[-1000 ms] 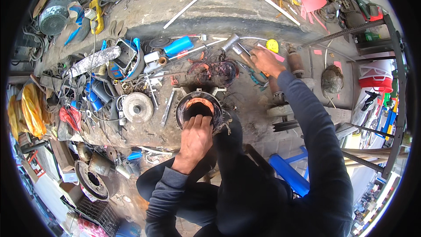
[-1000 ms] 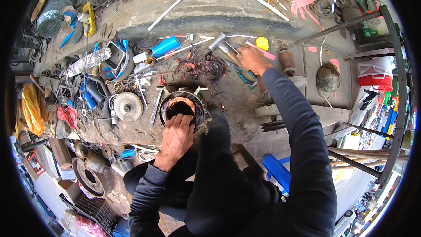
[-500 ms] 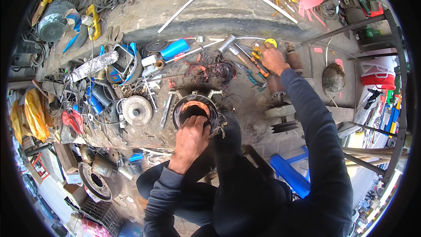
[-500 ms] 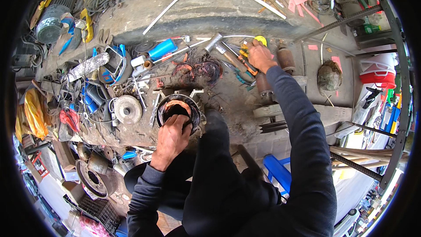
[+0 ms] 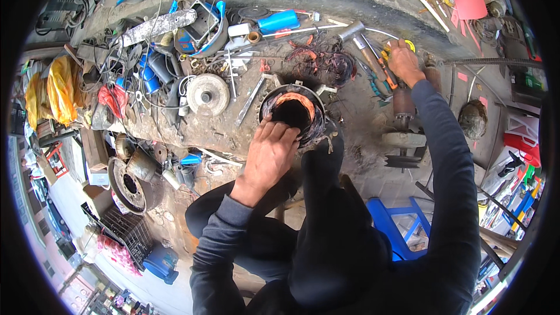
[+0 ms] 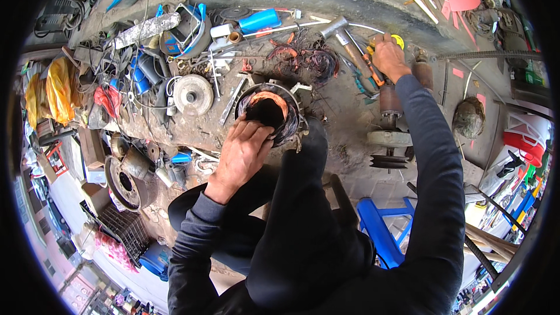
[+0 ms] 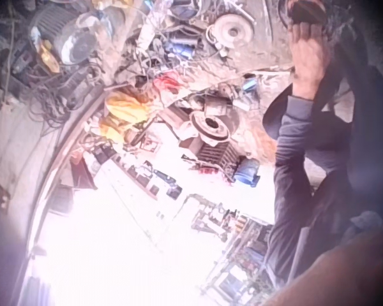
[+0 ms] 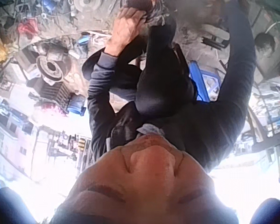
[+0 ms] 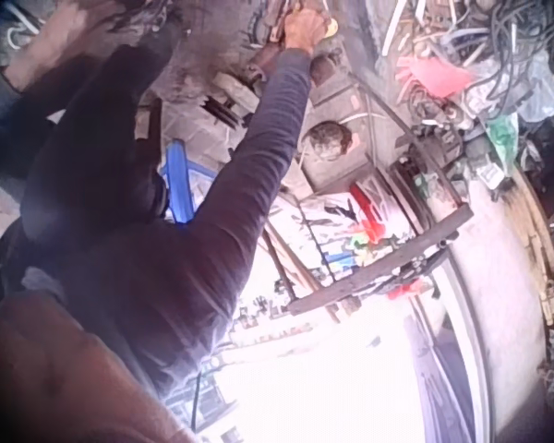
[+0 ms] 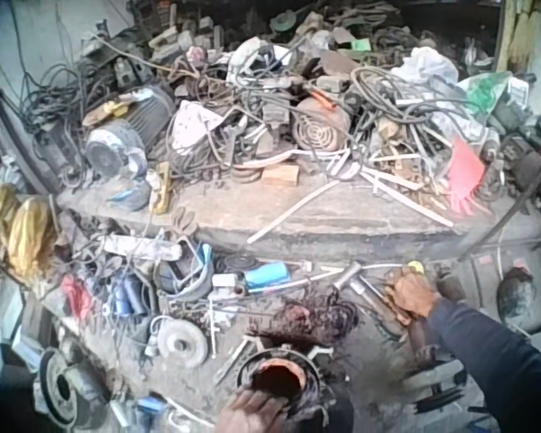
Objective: The person uses a hammer and a metal rod to tap around the inner circumference of a cylindrical motor stator. They then use pliers to pull and remove copper wire coils from the stator slots.
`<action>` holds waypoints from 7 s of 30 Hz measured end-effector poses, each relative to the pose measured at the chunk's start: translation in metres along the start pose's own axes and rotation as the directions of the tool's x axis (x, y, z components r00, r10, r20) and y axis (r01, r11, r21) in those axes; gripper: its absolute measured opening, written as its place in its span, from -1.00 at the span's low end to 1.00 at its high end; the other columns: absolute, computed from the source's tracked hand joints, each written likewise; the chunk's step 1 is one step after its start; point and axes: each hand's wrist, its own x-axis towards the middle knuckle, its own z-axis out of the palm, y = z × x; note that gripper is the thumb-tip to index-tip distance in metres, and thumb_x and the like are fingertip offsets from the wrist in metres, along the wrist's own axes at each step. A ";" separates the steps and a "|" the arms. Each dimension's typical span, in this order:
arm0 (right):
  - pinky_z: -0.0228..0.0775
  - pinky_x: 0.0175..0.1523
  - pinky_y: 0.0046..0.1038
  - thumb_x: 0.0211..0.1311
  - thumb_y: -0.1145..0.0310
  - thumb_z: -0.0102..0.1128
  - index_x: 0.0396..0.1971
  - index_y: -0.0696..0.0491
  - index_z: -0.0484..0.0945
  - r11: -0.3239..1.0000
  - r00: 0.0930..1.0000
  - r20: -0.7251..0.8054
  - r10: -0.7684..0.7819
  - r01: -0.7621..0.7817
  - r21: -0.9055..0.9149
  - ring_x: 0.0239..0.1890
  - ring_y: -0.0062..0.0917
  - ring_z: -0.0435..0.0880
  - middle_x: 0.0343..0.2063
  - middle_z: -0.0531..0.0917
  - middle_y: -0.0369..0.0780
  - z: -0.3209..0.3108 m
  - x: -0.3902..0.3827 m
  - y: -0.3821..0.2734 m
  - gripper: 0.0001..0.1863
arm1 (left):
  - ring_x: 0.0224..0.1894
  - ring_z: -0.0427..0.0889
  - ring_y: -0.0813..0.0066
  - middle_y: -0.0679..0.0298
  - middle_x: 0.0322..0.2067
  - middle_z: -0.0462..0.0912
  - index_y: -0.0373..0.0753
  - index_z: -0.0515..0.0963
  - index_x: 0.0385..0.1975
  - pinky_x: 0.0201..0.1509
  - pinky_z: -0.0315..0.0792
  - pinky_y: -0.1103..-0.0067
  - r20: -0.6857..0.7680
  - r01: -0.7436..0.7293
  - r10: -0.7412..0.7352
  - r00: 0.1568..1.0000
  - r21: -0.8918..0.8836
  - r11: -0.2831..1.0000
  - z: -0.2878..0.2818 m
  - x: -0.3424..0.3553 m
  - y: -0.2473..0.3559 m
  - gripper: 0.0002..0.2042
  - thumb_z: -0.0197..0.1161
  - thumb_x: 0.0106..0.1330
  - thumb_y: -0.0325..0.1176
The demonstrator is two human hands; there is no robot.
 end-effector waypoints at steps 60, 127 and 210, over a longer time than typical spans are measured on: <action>0.50 0.18 0.18 0.39 0.21 0.26 0.26 0.20 0.19 0.901 0.979 0.126 0.160 -0.197 0.386 0.01 0.39 0.69 -0.01 0.66 0.43 0.040 -0.068 -0.106 -0.37 | 0.14 0.61 -0.05 -0.16 0.23 0.56 -0.56 0.48 0.32 0.28 0.54 0.24 -0.062 -0.174 0.167 0.984 -0.131 0.976 0.036 -0.019 0.046 -0.36 0.31 0.16 -0.49; 0.63 -0.54 -0.37 0.56 0.28 0.22 -0.15 0.32 0.59 0.956 0.247 0.965 0.087 -0.293 -0.011 -0.49 -0.28 0.87 -0.52 0.73 -0.11 -0.225 -0.100 -0.254 -0.68 | 0.52 0.40 -0.12 -0.17 0.42 0.51 -0.43 0.65 0.17 0.50 0.37 0.16 0.280 -0.006 -0.076 0.957 0.281 0.960 -0.030 -0.052 0.026 -0.58 0.18 0.44 -0.30; 0.49 -0.21 -0.30 0.58 0.16 0.23 -0.20 0.18 0.65 0.595 0.575 0.664 -0.478 -0.344 0.727 -0.42 -0.43 0.64 -0.40 0.74 -0.18 -0.140 -0.202 -0.172 -0.66 | -0.07 0.55 0.17 0.24 -0.21 0.60 -0.18 0.68 -0.23 0.04 0.40 0.25 -0.126 0.037 -0.031 0.991 0.042 0.998 0.020 -0.009 -0.001 -0.85 0.43 0.22 -0.39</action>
